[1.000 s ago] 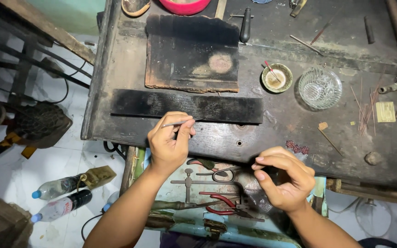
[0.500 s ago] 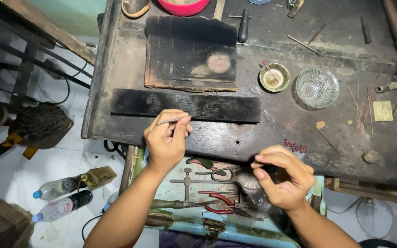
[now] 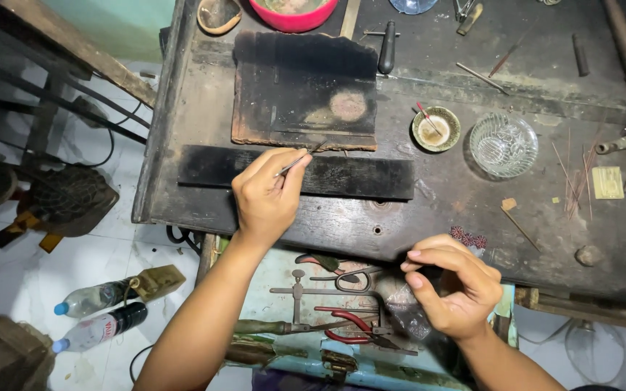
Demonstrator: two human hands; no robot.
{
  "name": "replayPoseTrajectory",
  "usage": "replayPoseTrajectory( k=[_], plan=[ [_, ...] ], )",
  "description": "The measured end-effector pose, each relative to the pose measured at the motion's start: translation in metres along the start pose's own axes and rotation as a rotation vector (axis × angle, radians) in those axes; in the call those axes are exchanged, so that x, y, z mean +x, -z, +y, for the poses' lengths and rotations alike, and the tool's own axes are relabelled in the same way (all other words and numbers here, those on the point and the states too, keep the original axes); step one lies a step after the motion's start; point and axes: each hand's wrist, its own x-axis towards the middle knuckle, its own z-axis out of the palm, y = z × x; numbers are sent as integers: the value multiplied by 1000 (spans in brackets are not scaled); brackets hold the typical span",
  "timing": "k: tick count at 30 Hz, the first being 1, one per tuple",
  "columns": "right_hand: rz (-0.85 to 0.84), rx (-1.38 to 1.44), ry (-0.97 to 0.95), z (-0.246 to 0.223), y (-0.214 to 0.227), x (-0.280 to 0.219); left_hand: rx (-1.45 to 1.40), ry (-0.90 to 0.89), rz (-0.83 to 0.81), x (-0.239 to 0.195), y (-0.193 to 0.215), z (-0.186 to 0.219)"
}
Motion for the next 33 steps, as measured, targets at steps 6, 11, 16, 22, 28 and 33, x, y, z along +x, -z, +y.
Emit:
replayPoseTrajectory(
  k=[6,11,16,22,28,33],
  plan=[
    [-4,-7,-9,0,0,2,6,17,21,-3,3,-1],
    [-15,-15,-24,4,3,1,18,40,44,-1,11,2],
    [-14,-137,-109,1,4,6,171,-51,128,-1,33,-3],
    [46,-185,-251,-2,-6,18,277,199,425,-12,58,-20],
    [21,-100,-328,7,-19,15,122,289,478,-19,58,-25],
    [43,-89,-363,11,-16,11,123,342,502,-17,62,-17]
  ],
)
